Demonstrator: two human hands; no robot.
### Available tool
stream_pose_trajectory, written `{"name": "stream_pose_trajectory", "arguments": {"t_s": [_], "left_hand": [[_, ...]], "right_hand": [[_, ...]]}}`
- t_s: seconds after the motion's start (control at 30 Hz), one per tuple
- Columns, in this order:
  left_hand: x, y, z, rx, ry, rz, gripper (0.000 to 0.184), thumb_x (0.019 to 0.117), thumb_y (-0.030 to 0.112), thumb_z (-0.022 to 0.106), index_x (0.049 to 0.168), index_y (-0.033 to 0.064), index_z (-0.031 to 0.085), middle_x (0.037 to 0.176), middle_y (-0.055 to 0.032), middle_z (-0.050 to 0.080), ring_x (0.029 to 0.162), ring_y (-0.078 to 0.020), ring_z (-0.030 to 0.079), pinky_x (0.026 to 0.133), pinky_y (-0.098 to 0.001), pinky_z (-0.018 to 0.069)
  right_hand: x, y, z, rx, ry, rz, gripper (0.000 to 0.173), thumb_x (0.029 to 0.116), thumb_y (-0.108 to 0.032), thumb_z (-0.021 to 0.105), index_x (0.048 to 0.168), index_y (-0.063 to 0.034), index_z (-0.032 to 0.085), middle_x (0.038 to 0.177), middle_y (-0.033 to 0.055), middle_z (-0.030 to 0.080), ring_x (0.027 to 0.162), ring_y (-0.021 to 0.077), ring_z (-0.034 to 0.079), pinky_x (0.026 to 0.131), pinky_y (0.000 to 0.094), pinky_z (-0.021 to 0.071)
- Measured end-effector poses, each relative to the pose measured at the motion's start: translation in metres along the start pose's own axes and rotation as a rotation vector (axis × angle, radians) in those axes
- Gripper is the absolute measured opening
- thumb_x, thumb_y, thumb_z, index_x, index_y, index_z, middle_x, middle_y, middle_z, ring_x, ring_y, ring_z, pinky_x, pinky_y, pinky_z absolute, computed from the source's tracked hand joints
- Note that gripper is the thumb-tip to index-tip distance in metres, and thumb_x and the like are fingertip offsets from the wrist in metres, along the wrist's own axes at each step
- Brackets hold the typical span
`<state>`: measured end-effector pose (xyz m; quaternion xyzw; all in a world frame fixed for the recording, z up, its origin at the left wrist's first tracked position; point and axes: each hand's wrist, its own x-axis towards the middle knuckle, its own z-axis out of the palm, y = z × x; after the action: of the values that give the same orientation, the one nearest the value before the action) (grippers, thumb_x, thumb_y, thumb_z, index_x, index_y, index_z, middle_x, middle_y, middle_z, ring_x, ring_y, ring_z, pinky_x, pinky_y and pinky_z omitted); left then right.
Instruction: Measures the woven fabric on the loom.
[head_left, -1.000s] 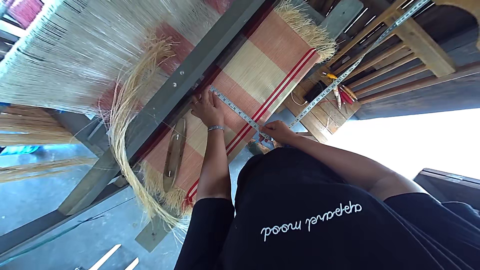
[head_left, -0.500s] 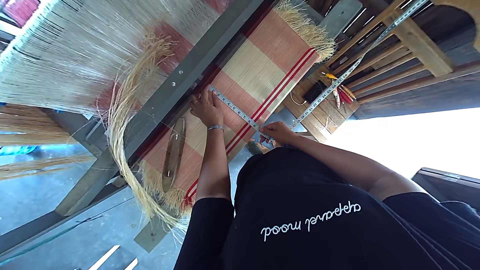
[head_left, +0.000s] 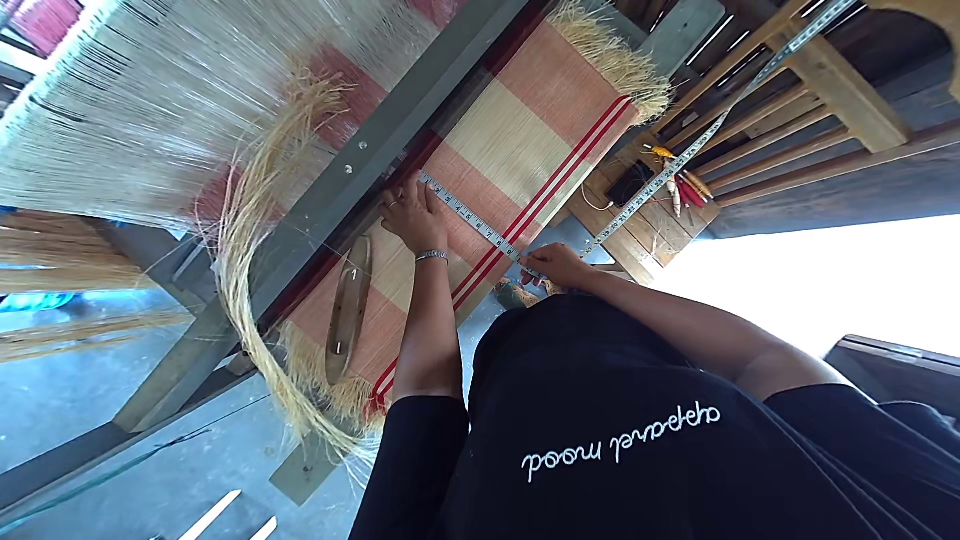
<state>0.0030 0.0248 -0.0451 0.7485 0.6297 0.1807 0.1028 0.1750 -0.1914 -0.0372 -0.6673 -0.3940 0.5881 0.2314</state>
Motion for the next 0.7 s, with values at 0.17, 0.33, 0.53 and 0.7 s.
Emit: {"name": "stream_pose_trajectory", "arguments": {"t_s": [0.17,0.33,0.53,0.7], "left_hand": [[0.0003,0.0005,-0.0005,0.008,-0.008,-0.003,0.038,0.1031,0.048,0.053,0.138,0.0364,0.063,0.141,-0.0192,0.055,0.13,-0.0424,0.049,0.098,-0.0615,0.0382],[0.0007,-0.0009,0.0027,0.022,0.007,0.0,0.037,0.1035,0.048,0.052,0.137,0.0369,0.063,0.141,-0.0176,0.056,0.13,-0.0414,0.049,0.099,-0.061,0.0381],[0.0004,-0.0012,0.0025,0.031,0.009,0.009,0.037,0.1035,0.049,0.051,0.137,0.0377,0.063,0.139,-0.0159,0.057,0.128,-0.0402,0.05,0.097,-0.0596,0.039],[-0.0007,-0.0009,0.0005,0.004,0.008,0.018,0.038,0.1036,0.048,0.052,0.137,0.0343,0.064,0.14,-0.0205,0.056,0.129,-0.0446,0.049,0.098,-0.063,0.0387]], "right_hand": [[0.0005,-0.0016,-0.0005,0.005,-0.007,0.011,0.045,0.1105,-0.038,0.046,0.099,-0.0033,0.073,0.093,0.004,0.078,0.082,0.0133,0.073,0.085,0.0413,0.0558],[0.0027,-0.0003,-0.0001,0.001,-0.007,0.006,0.045,0.1105,-0.038,0.046,0.099,-0.0035,0.072,0.092,0.0036,0.078,0.081,0.013,0.073,0.084,0.0406,0.0562],[0.0019,-0.003,-0.0009,-0.001,-0.011,0.006,0.045,0.1106,-0.037,0.046,0.1,-0.0033,0.073,0.092,0.0034,0.078,0.08,0.0125,0.072,0.084,0.0405,0.0559],[0.0004,-0.0065,-0.0015,-0.006,-0.014,0.023,0.045,0.1104,-0.037,0.046,0.099,-0.0026,0.072,0.094,0.0047,0.078,0.082,0.0148,0.073,0.086,0.0434,0.0547]]}}
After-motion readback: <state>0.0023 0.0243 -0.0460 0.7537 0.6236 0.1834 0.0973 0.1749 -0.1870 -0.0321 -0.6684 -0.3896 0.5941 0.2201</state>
